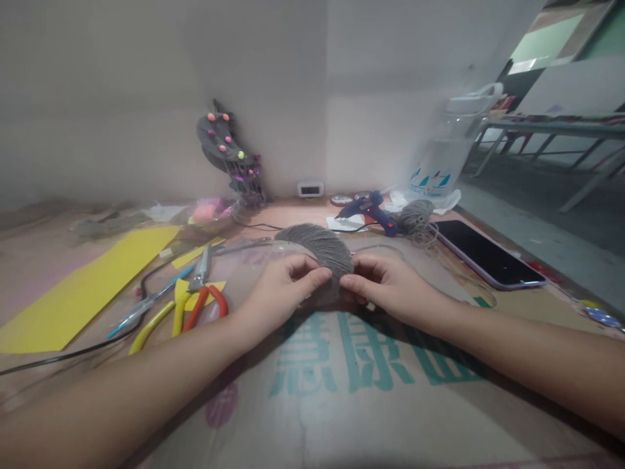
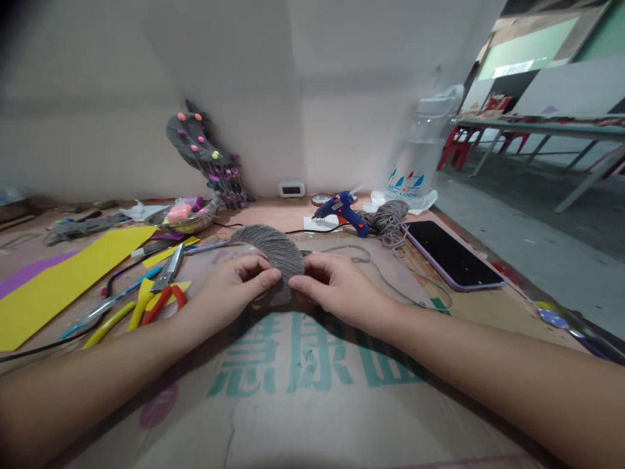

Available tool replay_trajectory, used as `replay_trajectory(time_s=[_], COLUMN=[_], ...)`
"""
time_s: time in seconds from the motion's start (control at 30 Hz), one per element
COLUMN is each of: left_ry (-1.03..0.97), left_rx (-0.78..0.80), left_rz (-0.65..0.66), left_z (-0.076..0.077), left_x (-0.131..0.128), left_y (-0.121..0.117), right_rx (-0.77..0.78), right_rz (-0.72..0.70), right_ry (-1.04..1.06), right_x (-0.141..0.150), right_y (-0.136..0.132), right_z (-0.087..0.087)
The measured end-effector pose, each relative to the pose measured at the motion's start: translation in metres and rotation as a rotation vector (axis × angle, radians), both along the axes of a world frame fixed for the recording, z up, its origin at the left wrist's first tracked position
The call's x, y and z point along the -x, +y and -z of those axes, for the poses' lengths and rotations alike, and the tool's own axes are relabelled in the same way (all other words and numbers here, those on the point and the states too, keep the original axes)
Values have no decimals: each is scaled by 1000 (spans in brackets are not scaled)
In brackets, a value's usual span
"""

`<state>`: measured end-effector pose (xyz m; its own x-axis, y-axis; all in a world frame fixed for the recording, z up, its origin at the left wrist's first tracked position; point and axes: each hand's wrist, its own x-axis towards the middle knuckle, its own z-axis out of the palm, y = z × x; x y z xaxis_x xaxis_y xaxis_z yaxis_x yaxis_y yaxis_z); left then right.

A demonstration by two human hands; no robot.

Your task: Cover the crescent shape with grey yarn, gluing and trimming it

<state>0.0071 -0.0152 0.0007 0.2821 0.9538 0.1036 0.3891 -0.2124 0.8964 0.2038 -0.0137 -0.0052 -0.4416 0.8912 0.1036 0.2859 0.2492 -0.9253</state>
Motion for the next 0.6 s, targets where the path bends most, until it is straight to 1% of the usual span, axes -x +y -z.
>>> replay_trajectory(time_s=[0.1, 0.2, 0.3, 0.37, 0.5, 0.6], left_ry=[38, 122, 192, 191, 130, 146], left_rx=[-51, -140, -199, -201, -185, -205], left_rz=[2, 42, 42, 44, 74, 79], left_z=[1, 3, 4, 4, 0, -1], left_x=[1, 2, 2, 2, 2, 1], left_y=[0, 2, 2, 1, -3, -3], right_rx=[34, 112, 136, 124, 85, 59], right_rz=[8, 67, 116, 105, 25, 23], right_ry=[-4, 14, 32, 41, 54, 64], right_x=[1, 0, 0, 0, 0, 1], right_y=[0, 0, 0, 0, 0, 1], right_z=[-1, -1, -1, -1, 0, 2])
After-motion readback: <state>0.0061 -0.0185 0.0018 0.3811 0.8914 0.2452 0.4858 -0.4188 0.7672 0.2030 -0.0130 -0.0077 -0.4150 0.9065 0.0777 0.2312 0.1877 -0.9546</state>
